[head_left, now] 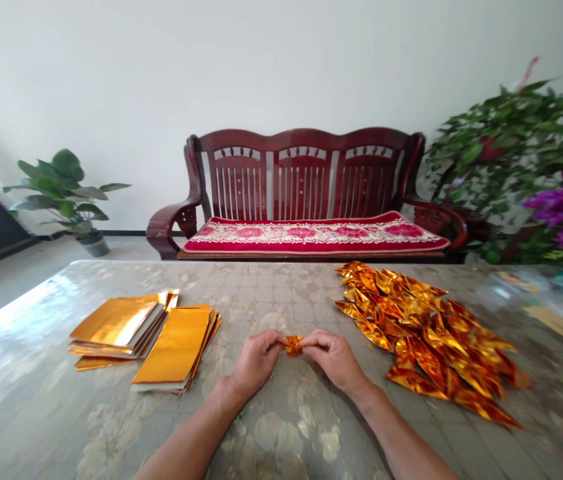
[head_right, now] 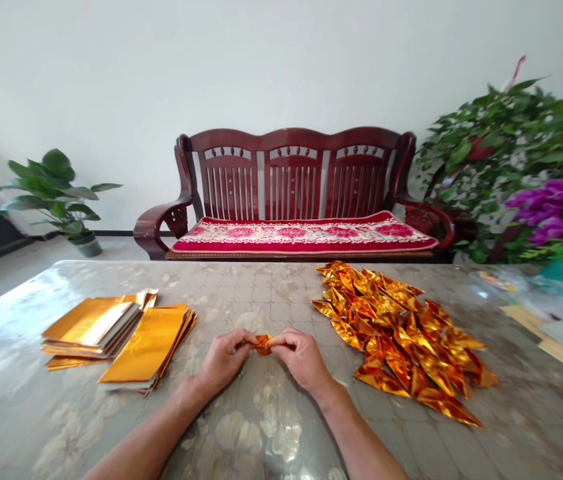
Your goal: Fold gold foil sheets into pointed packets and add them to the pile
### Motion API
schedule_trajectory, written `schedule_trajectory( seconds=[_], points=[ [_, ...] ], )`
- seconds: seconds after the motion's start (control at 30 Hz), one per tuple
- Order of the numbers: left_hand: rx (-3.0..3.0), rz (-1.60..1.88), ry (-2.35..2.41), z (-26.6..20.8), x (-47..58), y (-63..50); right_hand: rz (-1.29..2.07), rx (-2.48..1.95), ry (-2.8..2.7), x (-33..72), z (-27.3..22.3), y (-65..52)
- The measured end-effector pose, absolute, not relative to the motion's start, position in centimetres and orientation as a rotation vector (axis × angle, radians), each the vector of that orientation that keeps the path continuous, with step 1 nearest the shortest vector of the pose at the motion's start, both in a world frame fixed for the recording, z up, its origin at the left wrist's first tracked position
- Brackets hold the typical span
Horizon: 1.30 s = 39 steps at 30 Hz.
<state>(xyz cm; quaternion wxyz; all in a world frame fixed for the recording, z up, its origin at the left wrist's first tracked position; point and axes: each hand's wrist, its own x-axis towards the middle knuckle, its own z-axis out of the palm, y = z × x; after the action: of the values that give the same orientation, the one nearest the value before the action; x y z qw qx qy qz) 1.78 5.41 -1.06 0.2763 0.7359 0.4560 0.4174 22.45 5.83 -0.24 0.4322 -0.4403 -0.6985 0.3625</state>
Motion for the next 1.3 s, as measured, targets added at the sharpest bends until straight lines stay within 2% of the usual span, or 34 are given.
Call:
schedule_trajectory(
  seconds=[0.53, 0.7, 1.03, 1.3],
  points=[
    [2.163, 1.166, 1.204, -0.7, 1.8, 5.2, 0.498, -0.848, -1.971, 22.0, 0.0, 4.7],
    [2.168, 1.169, 1.280, -0.3, 1.9, 4.8, 0.516, -0.871, -1.951, 21.8, 0.2, 4.5],
    [1.770, 1.227, 1.299, -1.0, 2.5, 4.6, 0.614, -0.892, -1.834, 21.5, 0.3, 4.4],
    [1.754, 1.185, 1.271, -0.6, 2.6, 4.2, 0.746, -0.926, -1.795, 21.8, 0.5, 4.6]
  ],
)
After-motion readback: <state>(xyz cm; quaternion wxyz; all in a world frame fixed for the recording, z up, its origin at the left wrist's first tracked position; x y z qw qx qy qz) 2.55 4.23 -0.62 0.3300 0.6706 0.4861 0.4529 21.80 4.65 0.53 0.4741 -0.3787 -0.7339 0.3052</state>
